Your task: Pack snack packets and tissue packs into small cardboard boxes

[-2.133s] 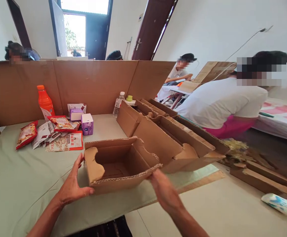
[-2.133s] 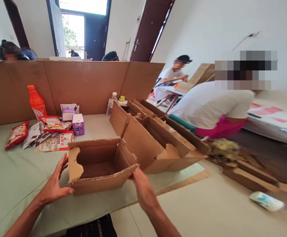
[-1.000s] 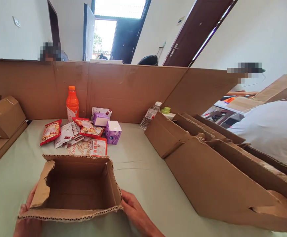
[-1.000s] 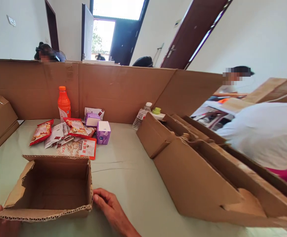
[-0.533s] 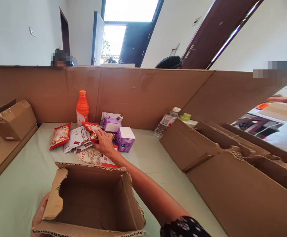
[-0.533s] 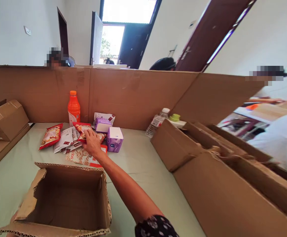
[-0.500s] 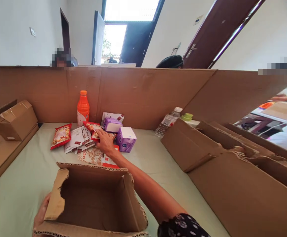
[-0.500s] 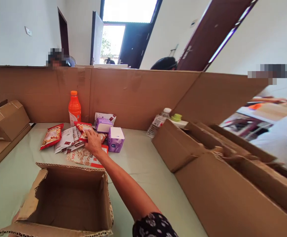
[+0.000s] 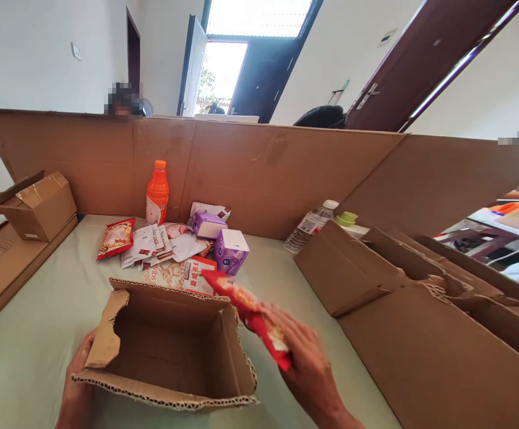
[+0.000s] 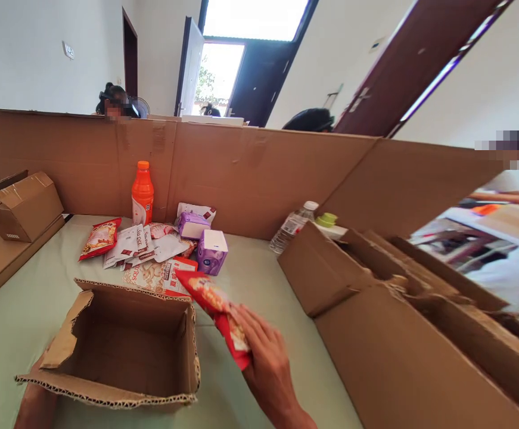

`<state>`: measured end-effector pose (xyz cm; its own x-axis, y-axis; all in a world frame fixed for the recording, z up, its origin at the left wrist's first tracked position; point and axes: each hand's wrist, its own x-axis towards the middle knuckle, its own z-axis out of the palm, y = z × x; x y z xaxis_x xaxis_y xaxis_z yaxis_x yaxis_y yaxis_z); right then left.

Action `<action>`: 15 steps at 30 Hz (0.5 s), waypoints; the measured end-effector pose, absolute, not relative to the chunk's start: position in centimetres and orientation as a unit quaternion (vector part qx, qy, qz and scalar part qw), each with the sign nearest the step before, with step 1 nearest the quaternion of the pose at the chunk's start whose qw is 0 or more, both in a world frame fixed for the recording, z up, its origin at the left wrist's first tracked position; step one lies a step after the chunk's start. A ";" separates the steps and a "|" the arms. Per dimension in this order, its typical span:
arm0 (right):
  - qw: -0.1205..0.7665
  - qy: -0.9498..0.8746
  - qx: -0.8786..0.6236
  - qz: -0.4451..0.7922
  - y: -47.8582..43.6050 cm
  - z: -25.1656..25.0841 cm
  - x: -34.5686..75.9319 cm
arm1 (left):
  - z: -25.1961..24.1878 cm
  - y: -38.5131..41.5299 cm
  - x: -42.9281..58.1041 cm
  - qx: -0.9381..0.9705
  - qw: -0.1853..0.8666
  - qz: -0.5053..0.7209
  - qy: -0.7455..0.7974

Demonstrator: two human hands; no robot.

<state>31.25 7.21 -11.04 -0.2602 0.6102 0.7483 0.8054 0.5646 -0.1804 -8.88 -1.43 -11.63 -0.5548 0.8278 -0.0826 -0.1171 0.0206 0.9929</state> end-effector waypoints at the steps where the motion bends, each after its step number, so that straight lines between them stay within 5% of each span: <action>1: 0.370 -0.799 -0.457 -0.125 6.0 -11.9 32.0 | -11.4 -1.4 -8.8 0.286 0.389 0.633 0.605; 4: 0.302 -0.814 -0.486 -0.095 3.0 -12.8 33.4 | -10.9 -1.5 -8.4 0.280 0.395 0.645 0.591; 8: 0.374 -0.772 -0.514 -0.010 -0.6 -11.5 32.5 | -10.9 -2.3 -7.7 0.253 0.371 0.686 0.573; 15: 0.335 -0.750 -0.453 0.347 -2.7 -10.0 22.0 | -11.1 -3.0 -9.3 0.234 0.330 0.694 0.595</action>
